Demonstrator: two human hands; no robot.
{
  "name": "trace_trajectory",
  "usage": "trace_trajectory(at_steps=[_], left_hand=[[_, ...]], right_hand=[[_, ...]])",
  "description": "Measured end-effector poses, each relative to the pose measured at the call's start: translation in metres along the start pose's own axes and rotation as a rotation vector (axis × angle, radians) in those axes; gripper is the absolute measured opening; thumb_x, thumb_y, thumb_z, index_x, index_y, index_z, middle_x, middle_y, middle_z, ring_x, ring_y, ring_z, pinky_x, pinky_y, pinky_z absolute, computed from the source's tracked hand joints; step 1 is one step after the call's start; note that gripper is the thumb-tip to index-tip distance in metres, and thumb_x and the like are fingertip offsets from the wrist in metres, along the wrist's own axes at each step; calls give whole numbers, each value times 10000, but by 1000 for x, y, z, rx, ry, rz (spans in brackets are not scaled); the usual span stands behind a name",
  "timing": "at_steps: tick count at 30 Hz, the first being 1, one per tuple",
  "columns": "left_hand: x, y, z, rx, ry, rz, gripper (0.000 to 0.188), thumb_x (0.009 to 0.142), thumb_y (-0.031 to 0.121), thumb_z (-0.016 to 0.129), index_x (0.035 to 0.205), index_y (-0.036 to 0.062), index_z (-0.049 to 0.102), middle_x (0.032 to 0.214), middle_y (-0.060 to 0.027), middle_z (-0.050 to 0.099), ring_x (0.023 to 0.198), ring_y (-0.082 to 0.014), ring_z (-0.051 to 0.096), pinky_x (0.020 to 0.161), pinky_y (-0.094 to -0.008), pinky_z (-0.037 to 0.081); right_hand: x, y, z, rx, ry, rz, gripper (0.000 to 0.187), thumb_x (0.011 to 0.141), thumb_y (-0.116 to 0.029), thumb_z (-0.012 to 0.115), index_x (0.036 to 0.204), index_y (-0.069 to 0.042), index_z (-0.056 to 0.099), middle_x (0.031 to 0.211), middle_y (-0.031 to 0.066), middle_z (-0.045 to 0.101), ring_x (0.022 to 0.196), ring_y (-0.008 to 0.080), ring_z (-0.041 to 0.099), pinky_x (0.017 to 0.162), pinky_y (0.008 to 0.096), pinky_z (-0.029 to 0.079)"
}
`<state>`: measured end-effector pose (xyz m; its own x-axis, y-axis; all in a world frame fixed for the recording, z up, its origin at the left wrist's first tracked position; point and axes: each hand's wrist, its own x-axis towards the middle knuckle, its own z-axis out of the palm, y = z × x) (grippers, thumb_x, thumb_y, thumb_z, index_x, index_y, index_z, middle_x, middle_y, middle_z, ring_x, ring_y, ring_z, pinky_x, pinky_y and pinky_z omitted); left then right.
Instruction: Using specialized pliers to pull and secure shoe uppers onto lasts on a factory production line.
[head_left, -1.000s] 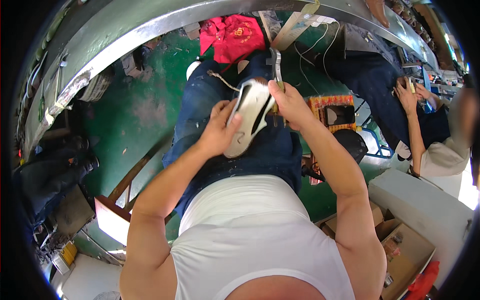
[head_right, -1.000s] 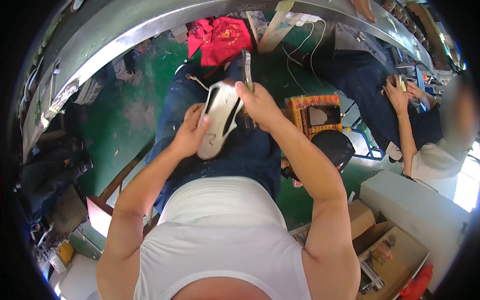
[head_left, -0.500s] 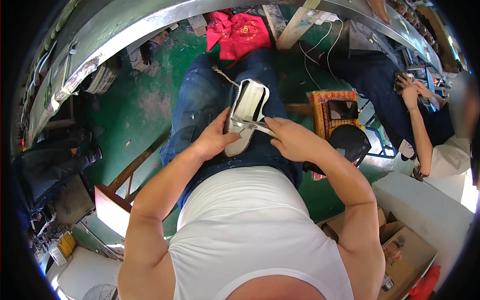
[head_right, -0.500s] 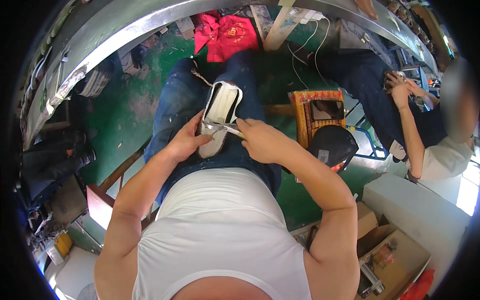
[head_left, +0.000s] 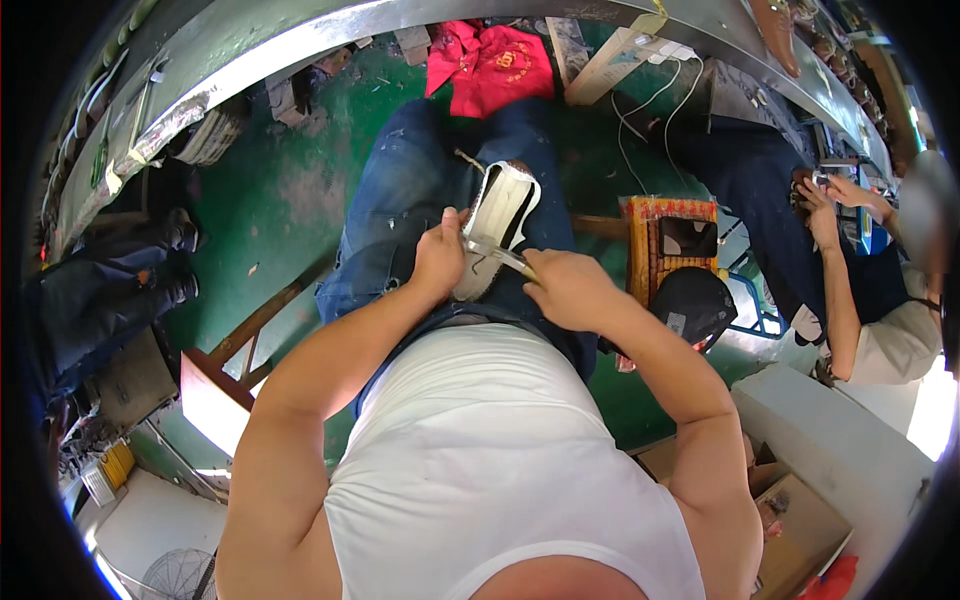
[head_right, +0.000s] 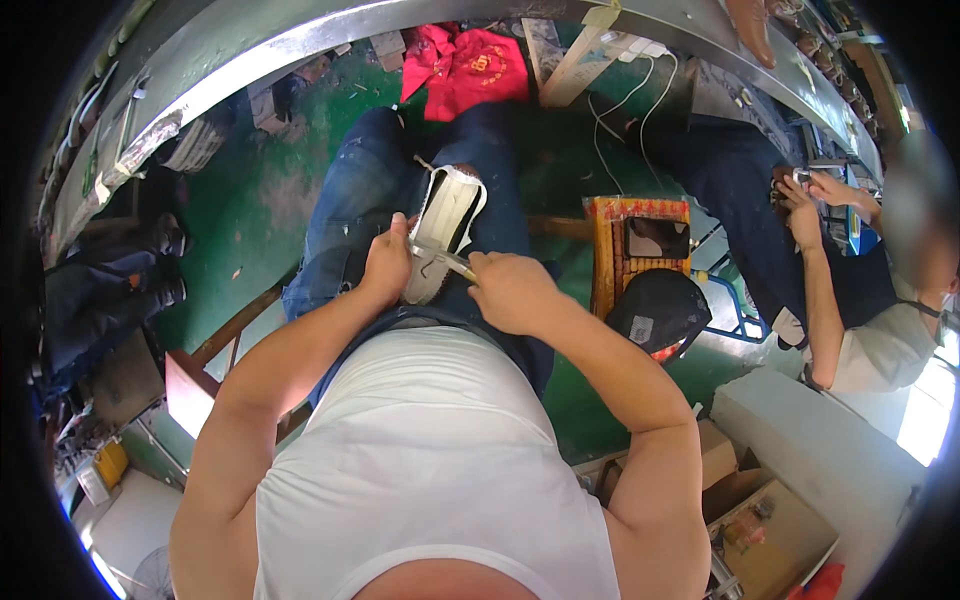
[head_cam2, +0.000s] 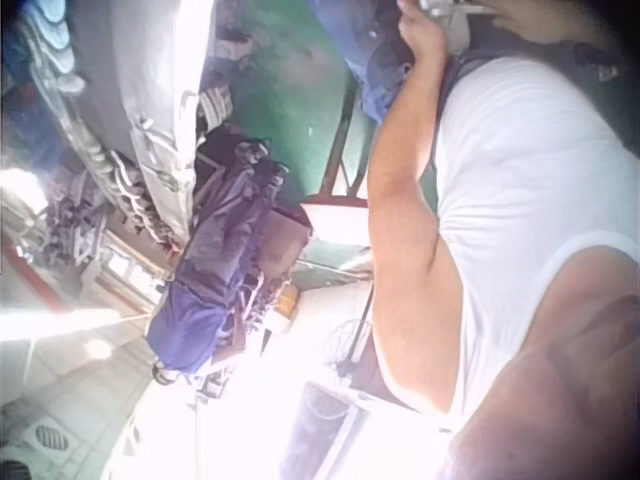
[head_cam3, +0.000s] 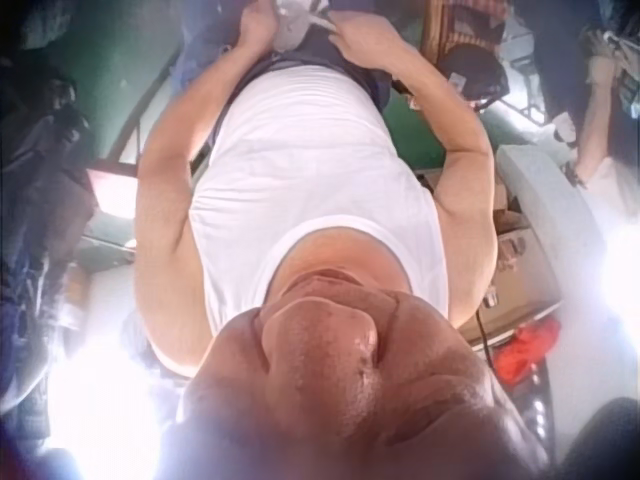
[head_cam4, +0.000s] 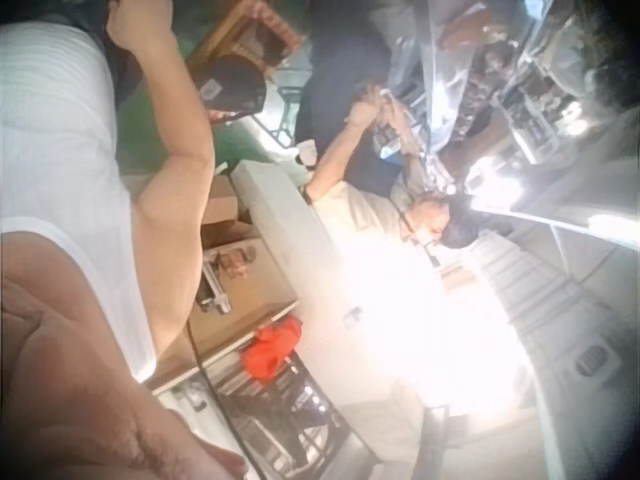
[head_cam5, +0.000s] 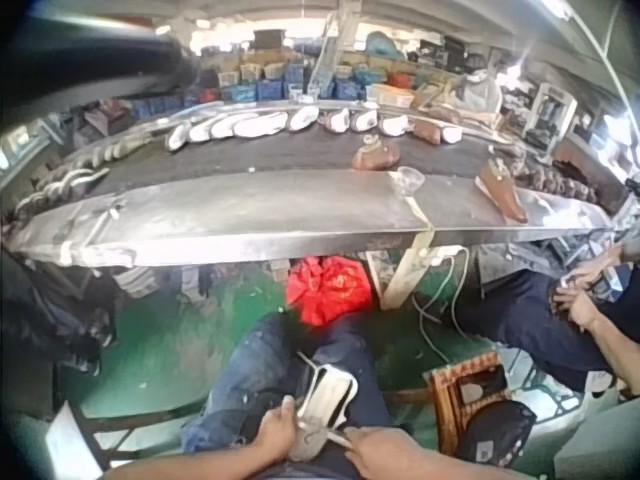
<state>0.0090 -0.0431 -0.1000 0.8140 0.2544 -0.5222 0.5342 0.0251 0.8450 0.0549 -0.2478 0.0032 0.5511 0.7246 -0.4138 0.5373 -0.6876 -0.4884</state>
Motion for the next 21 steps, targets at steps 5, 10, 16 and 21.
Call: trace_trajectory(at_steps=[5,10,16,21], left_hand=[[-6,-4,0,305,46,216,506,1063,361,303,1300,20,592,1132,-269,652,1055,-416,633,938,-402,486],[-8,2,1,470,-9,655,441,1021,249,440,1427,79,460,1362,-264,517,1033,-443,633,937,-446,506],[-12,33,-12,812,-364,646,536,987,171,468,1507,170,336,1482,-283,350,976,-478,628,858,-477,539],[-12,42,-10,856,-404,591,562,986,194,480,1518,177,303,1460,-309,360,942,-493,629,838,-494,545]], right_hand=[[-2,17,-5,-11,234,-52,274,876,-124,623,1062,54,530,962,221,635,919,416,630,786,476,516],[-1,25,4,27,224,184,222,912,-175,597,1020,11,540,923,223,642,889,415,643,775,493,509],[-7,51,-7,176,17,260,233,924,-210,599,958,17,560,879,252,650,869,442,635,751,505,493],[-10,45,-21,365,90,175,318,960,-280,568,1010,34,574,865,272,648,875,452,633,759,500,475]])
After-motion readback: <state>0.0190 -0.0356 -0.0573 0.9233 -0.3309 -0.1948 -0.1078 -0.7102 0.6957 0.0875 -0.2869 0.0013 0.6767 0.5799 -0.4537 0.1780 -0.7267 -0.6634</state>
